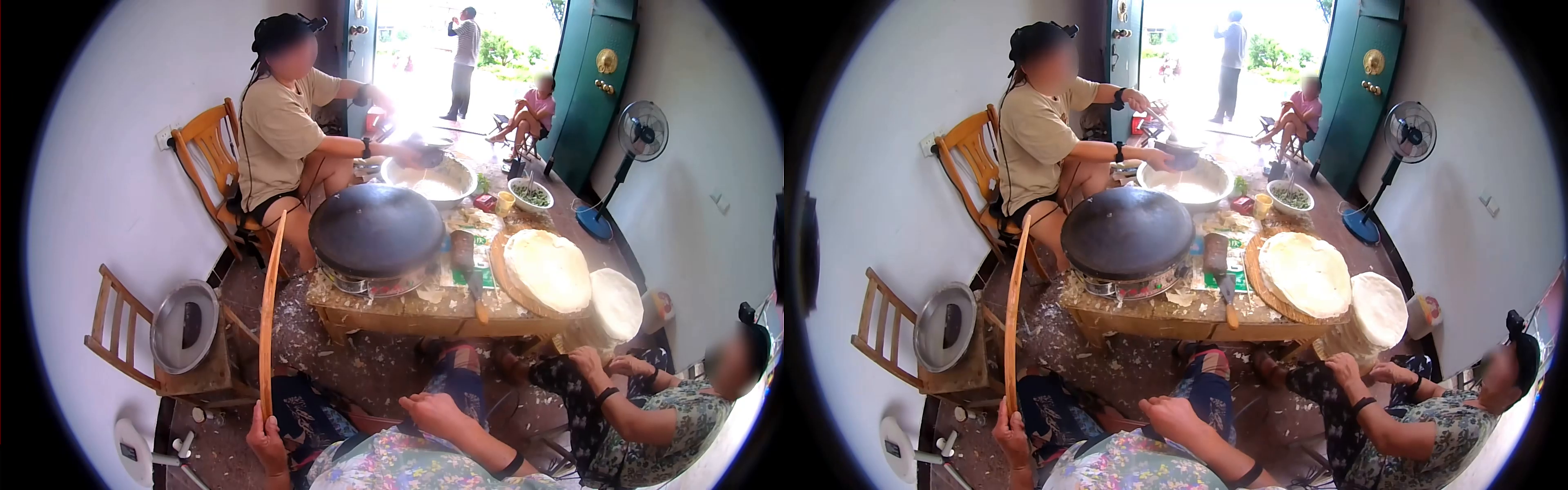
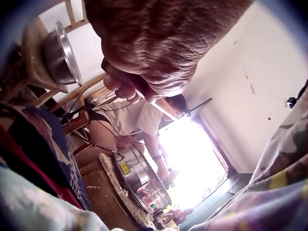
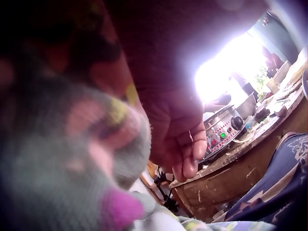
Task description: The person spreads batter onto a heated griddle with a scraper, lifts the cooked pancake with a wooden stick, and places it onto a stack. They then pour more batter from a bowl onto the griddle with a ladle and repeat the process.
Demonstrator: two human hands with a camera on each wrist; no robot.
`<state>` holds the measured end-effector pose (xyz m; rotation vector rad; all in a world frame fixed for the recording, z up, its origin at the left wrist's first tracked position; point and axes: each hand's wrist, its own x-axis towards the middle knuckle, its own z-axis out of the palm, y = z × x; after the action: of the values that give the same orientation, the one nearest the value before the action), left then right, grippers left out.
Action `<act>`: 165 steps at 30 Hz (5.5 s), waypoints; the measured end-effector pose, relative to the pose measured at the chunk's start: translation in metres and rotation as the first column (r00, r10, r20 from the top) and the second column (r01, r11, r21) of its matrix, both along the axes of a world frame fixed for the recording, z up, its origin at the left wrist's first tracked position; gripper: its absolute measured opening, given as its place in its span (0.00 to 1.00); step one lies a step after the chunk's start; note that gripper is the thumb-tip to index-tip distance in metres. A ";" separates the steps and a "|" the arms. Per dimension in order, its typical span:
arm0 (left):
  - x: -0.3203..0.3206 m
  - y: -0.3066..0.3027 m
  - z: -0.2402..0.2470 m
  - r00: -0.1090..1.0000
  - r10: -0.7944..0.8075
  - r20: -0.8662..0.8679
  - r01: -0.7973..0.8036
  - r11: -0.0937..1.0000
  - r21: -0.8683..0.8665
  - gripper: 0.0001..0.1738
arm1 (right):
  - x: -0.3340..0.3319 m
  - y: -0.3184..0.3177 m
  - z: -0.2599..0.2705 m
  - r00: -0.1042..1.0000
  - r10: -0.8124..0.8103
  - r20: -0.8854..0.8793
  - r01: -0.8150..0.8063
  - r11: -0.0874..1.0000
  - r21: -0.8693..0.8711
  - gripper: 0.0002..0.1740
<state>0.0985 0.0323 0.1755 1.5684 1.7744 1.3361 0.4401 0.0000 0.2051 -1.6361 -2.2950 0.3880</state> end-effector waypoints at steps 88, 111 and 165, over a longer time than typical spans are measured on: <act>-0.176 0.061 -0.039 0.874 0.482 -0.065 -0.485 0.855 -0.181 0.23 | -0.014 0.001 0.008 0.996 -0.017 0.092 0.024 0.997 -0.077 0.13; -0.275 0.135 -0.076 0.700 0.178 -0.691 -0.472 0.842 -0.261 0.22 | -0.004 -0.001 -0.012 0.999 0.049 0.023 -0.048 0.997 -0.055 0.08; -0.023 0.141 -0.082 0.688 -0.295 -0.664 0.011 0.918 -0.396 0.13 | -0.012 -0.006 0.006 0.994 0.108 0.024 -0.106 0.990 -0.093 0.11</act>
<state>0.0754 0.1734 0.0936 2.1109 2.0726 0.2369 0.4283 -0.0057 0.2106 -1.5742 -2.4275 0.5044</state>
